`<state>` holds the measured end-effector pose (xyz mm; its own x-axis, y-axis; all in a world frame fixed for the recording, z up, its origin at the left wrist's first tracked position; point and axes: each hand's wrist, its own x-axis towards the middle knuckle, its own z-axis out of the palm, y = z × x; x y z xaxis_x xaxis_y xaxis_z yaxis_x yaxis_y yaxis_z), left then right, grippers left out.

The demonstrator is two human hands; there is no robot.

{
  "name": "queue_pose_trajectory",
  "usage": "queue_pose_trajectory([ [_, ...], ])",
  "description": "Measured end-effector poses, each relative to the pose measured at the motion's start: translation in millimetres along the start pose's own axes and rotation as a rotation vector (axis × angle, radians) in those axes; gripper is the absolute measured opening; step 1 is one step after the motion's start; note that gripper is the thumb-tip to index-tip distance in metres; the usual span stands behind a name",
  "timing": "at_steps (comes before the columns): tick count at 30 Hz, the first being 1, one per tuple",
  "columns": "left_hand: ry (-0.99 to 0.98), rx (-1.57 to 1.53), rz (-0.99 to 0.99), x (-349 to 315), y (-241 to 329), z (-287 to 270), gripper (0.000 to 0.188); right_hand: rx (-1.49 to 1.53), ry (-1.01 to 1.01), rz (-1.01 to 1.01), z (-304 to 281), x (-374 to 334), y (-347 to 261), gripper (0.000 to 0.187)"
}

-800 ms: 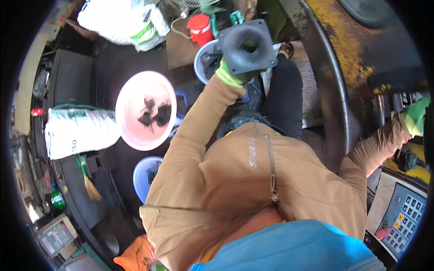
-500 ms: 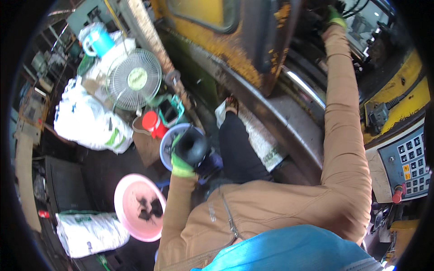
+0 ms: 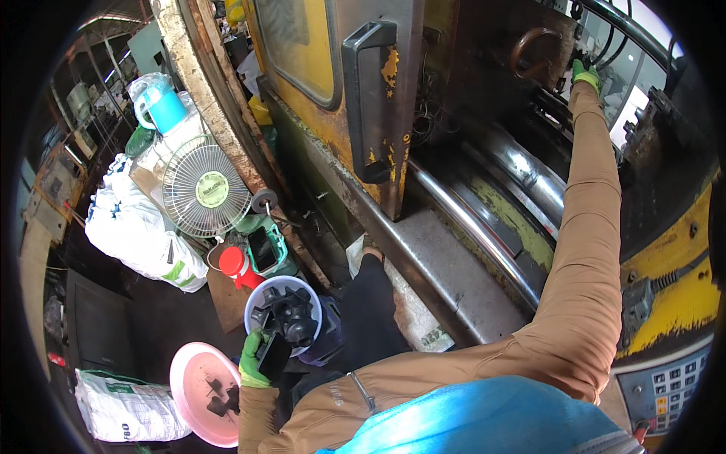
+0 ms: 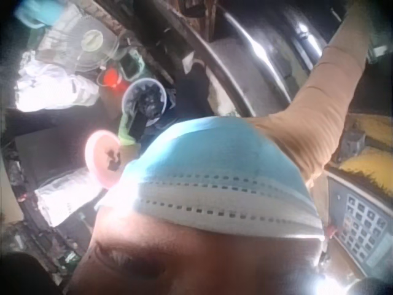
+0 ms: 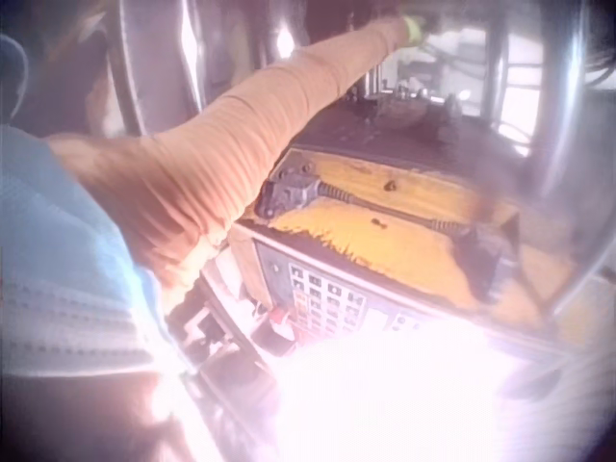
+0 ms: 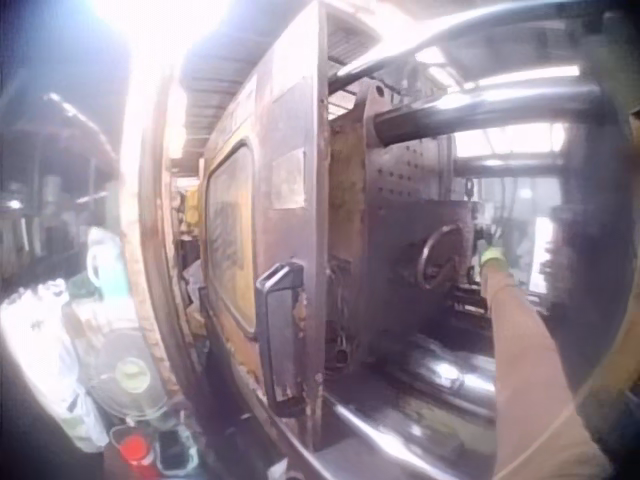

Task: The person uses a metal tool to scrape and clean the interior of small black plastic mold parts. They repeatedly pick up each part, scrape its inner surfaces, and place it into a blue basin. The person also briefly handles a larger black component and inspects it before returning to the smaller parts.

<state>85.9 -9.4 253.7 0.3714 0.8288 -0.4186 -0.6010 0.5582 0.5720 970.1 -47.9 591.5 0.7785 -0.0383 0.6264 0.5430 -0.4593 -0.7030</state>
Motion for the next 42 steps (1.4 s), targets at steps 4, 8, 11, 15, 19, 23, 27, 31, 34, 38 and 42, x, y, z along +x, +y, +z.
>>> queue_pose_trajectory([
  [4, 0.047, 0.183, 0.028, 5.2, -1.4, 6.7, 0.029, -0.334, 0.04, -0.053, 16.3, 33.9, 6.7, 0.056],
  [8, 0.097, 0.239, 0.017, 4.8, -2.1, 17.3, 0.028, -0.328, 0.08, -0.042, 0.5, 21.0, 2.3, 0.055],
  [11, 0.079, 0.382, 0.112, 0.4, 0.5, 29.4, 0.03, -0.047, 0.218, 0.081, -25.8, -11.8, -13.1, 0.051],
  [15, -0.106, 0.882, 0.468, -9.1, 5.8, 61.4, 0.031, 0.137, 0.379, -0.104, -63.0, -69.9, -60.2, 0.048],
  [19, -0.508, 1.283, 0.814, -18.2, 22.7, 118.5, 0.024, 0.545, 0.264, -0.714, -99.7, -165.3, -136.9, 0.024],
  [23, -0.8, 1.443, 1.252, -21.9, 46.4, 180.4, 0.027, 0.097, -0.023, -1.765, -145.5, -289.6, -219.3, 0.049],
  [27, -0.813, 1.225, 1.434, -23.1, 53.4, 200.3, 0.046, 0.201, -0.016, -2.094, -147.8, -435.2, -259.3, 0.044],
  [31, -0.62, 1.113, 1.106, -30.9, 49.7, 161.8, 0.045, 0.315, -0.245, -2.163, -134.6, -512.6, -257.1, 0.045],
  [34, -0.382, 1.154, 1.155, -37.9, 52.9, 101.1, 0.045, 0.326, -0.509, -2.02, -99.8, -505.3, -258.0, 0.049],
  [38, 0.22, 1.285, 0.914, -55.3, 64.2, -38.9, 0.037, 0.54, -0.62, -1.382, -29.8, -419.3, -253.1, 0.031],
  [42, 0.683, 1.484, 0.495, -83.1, 69.9, -216.4, 0.035, 0.549, -0.873, -1.101, 55.3, -369.3, -211.4, 0.034],
])
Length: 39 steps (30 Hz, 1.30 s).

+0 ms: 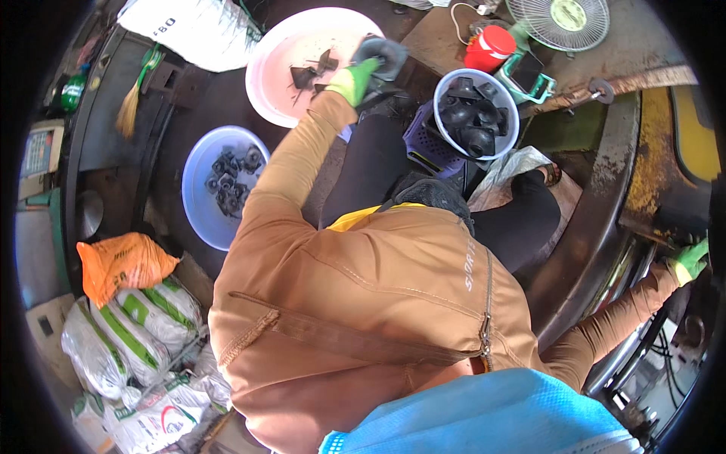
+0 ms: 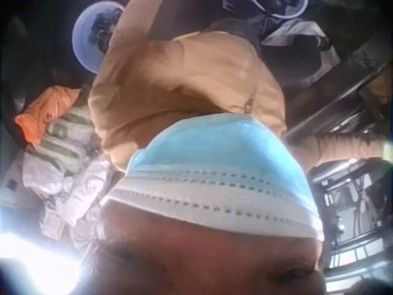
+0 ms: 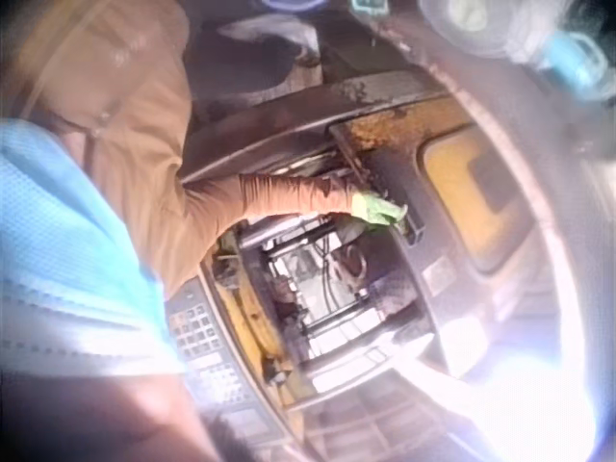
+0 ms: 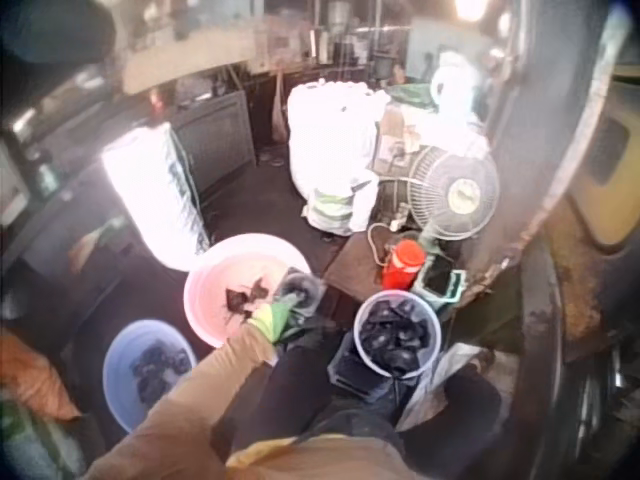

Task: The person uses a metal tool to scrape and clean the interior of small black plastic mold parts. They repeatedly pick up each part, scrape its inner surfaces, and place it into a blue basin. The person also briefly handles a larger black component and inspects it before returning to the smaller parts.

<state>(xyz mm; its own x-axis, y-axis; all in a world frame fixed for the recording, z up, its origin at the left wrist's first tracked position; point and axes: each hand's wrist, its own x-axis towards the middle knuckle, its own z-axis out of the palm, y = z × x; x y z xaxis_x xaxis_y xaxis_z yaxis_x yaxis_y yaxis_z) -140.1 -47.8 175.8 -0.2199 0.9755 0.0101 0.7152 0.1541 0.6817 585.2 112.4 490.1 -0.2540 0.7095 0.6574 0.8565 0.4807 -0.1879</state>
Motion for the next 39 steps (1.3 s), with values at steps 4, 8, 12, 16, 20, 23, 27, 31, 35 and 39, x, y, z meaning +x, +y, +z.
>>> queue_pose_trajectory([
  [4, -0.139, 0.35, -0.349, 8.5, -118.2, -3.9, 0.037, 0.31, -0.043, 0.275, 7.2, -3.7, 74.1, 0.045],
  [8, -0.132, 0.319, -0.467, 53.8, -142.4, 4.8, 0.038, 0.07, -0.052, 0.231, 22.2, 4.8, 127.9, 0.061],
  [12, -0.103, 0.122, -0.483, 101.7, -100.2, 18.6, 0.04, -0.032, 0.104, 0.172, 29.4, 0.4, 141.6, 0.058],
  [16, -0.248, -0.759, -0.613, 111.2, -8.3, 37.7, 0.042, -0.066, 0.16, 0.251, 28.6, -18.2, 101.6, 0.044],
  [20, -0.091, -0.398, 0.485, 31.4, 65.0, 100.7, 0.028, -0.188, 0.237, 0.211, 21.3, -38.6, 26.5, 0.031],
  [23, -0.516, -1.377, -0.045, -3.6, 91.2, 156.9, 0.023, -0.271, 0.317, 0.159, 12.5, -59.3, -38.5, 0.023],
  [27, -0.686, -1.483, -0.53, -28.0, 82.1, 194.6, 0.026, -0.311, 0.4, 0.101, -10.0, -94.7, -120.3, 0.023],
  [31, -0.667, -0.872, -0.016, -44.6, 55.3, 189.9, 0.028, -0.325, 0.464, 0.185, -25.0, -120.4, -192.5, 0.03],
  [35, -0.572, -0.706, 0.392, -47.4, 45.1, 193.7, 0.026, -0.094, 0.602, 0.097, -26.5, -141.4, -249.0, 0.026],
  [39, -0.632, -0.736, 0.297, -47.8, 37.1, 201.9, 0.027, 0.259, 0.478, 0.151, -22.8, -128.4, -247.1, 0.036],
])
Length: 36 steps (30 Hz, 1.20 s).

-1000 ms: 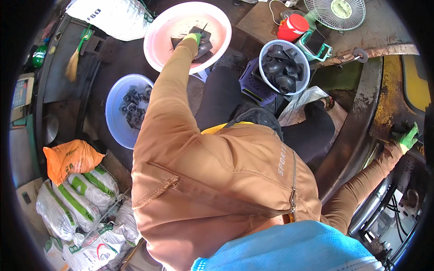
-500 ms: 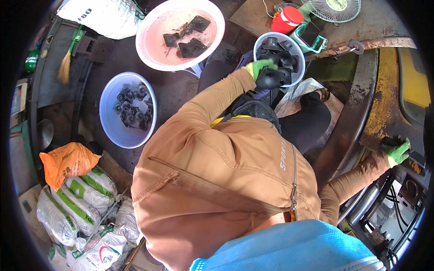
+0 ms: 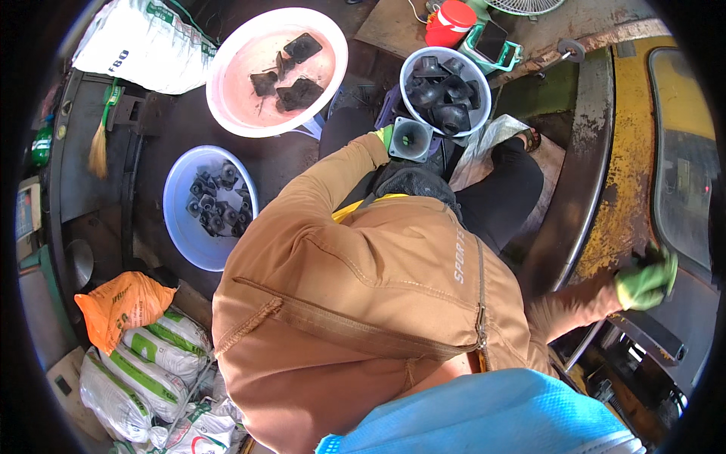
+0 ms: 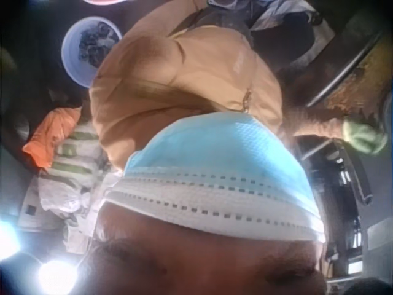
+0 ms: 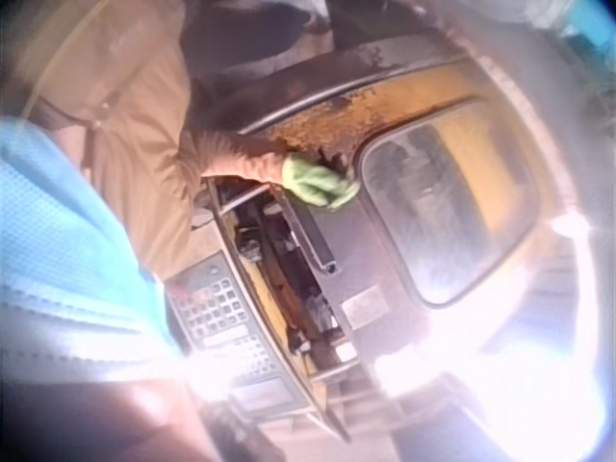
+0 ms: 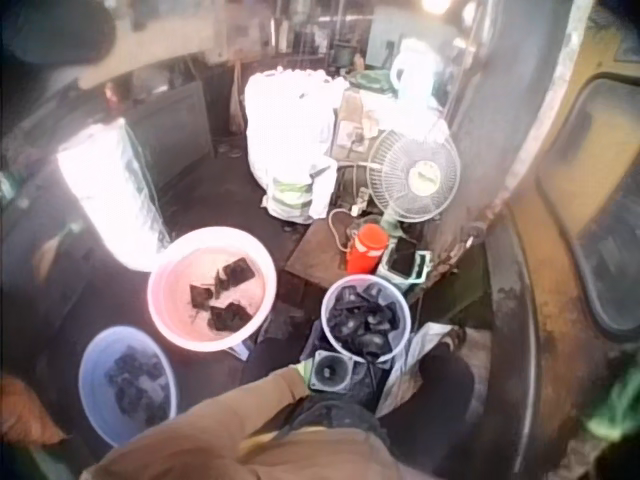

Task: The person uses a metal tool to scrape and clean the interior of small black plastic mold parts. They repeatedly pick up each part, scrape its inner surfaces, and place it into a blue basin. The person also briefly handles a larger black component and inspects it before returning to the smaller parts.

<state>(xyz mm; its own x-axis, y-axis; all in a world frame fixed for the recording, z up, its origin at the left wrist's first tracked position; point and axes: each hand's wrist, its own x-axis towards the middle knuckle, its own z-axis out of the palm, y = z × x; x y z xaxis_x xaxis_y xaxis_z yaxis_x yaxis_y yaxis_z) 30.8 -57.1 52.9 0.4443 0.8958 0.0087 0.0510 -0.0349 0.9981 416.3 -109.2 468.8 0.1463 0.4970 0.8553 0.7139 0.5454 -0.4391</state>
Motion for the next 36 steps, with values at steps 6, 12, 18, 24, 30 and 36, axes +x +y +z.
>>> queue_pose_trajectory([
  [6, 0.018, 0.034, -0.027, -7.1, -10.7, 2.3, 0.027, 0.221, 0.26, 0.41, -37.3, 42.9, 46.5, 0.038],
  [12, 0.031, 0.06, -0.048, -7.5, -16.9, -0.8, 0.028, 0.102, 0.077, 0.271, -80.7, 30.8, 59.4, 0.037],
  [18, 0.008, 0.087, -0.064, -4.7, -32.9, -6.6, 0.029, 0.742, -0.114, 0.271, -120.3, 7.5, 38.1, 0.037],
  [24, -0.023, 0.067, -0.079, 0.5, -58.9, -18.1, 0.03, 0.675, -0.022, 0.195, -104.1, 1.1, 28.2, 0.035],
  [30, -0.071, 0.006, -0.096, 1.7, -92.8, -31.2, 0.031, 0.584, 0.129, 0.327, -77.2, 0.6, 11.1, 0.03],
  [36, -0.106, -0.034, -0.091, 2.9, -109.9, -36.7, 0.032, 0.552, 0.097, 0.296, -63.6, -2.0, 7.8, 0.03],
])
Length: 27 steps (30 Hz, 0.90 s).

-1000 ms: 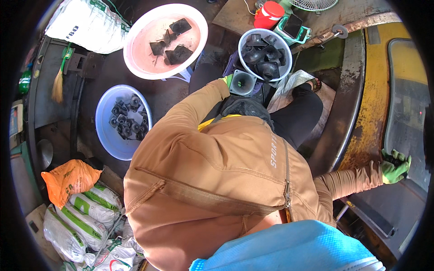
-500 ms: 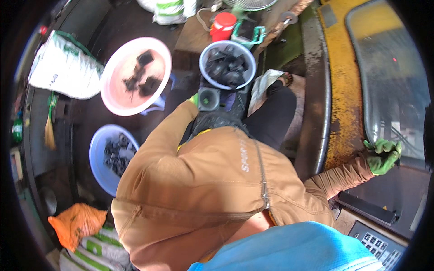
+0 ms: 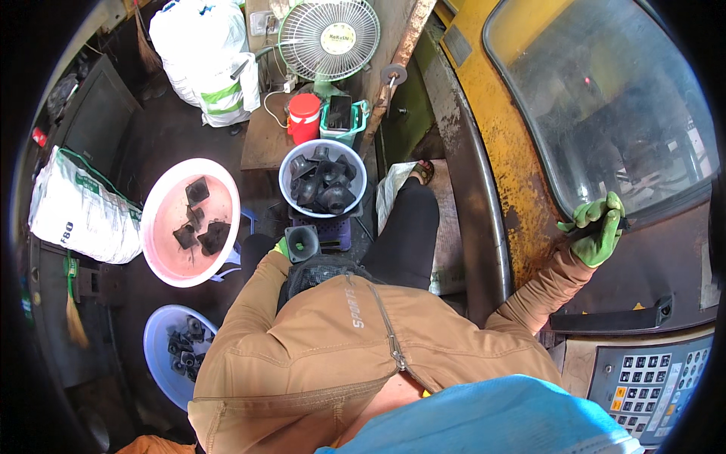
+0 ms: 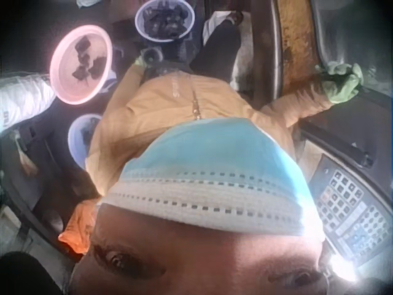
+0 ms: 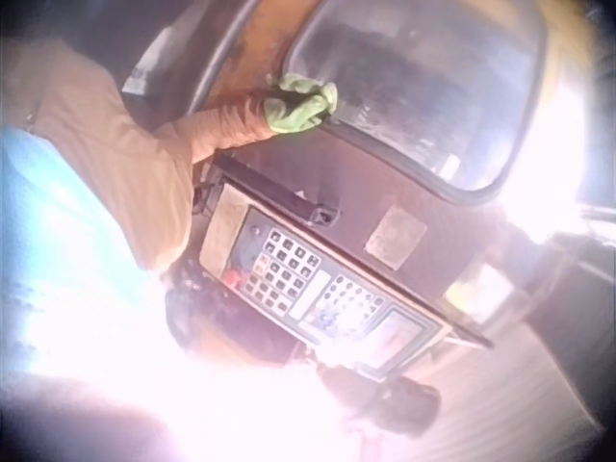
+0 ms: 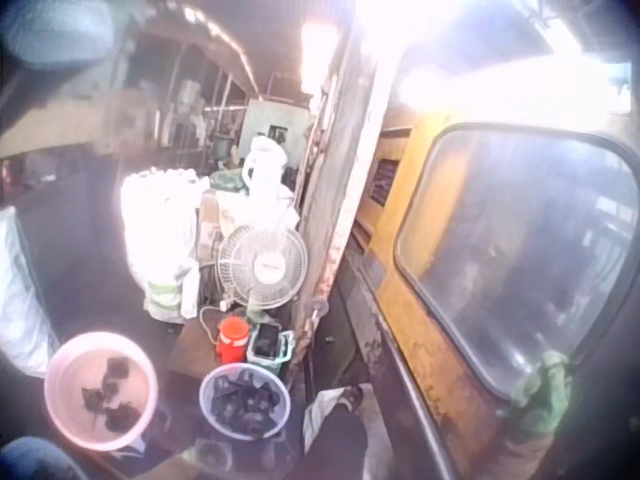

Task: The person uses a metal tool to scrape and clean the interior of small black plastic mold parts. They repeatedly pick up each part, scrape its inner surfaces, and place it into a blue basin. The person also briefly handles a larger black component and inspects it before returning to the smaller parts.

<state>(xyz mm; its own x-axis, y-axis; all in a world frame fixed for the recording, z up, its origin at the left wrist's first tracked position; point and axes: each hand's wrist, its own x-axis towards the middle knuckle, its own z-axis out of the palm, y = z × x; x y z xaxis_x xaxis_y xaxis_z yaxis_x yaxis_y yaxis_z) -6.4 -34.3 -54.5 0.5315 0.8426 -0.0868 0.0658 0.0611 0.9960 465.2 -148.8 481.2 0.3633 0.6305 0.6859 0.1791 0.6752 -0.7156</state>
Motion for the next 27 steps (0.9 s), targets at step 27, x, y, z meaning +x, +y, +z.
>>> queue_pose_trajectory([
  [27, -0.069, 0.123, 0.016, -6.0, 2.3, -0.5, 0.025, 0.078, -0.019, 0.063, 2.6, 0.2, -5.9, 0.028],
])
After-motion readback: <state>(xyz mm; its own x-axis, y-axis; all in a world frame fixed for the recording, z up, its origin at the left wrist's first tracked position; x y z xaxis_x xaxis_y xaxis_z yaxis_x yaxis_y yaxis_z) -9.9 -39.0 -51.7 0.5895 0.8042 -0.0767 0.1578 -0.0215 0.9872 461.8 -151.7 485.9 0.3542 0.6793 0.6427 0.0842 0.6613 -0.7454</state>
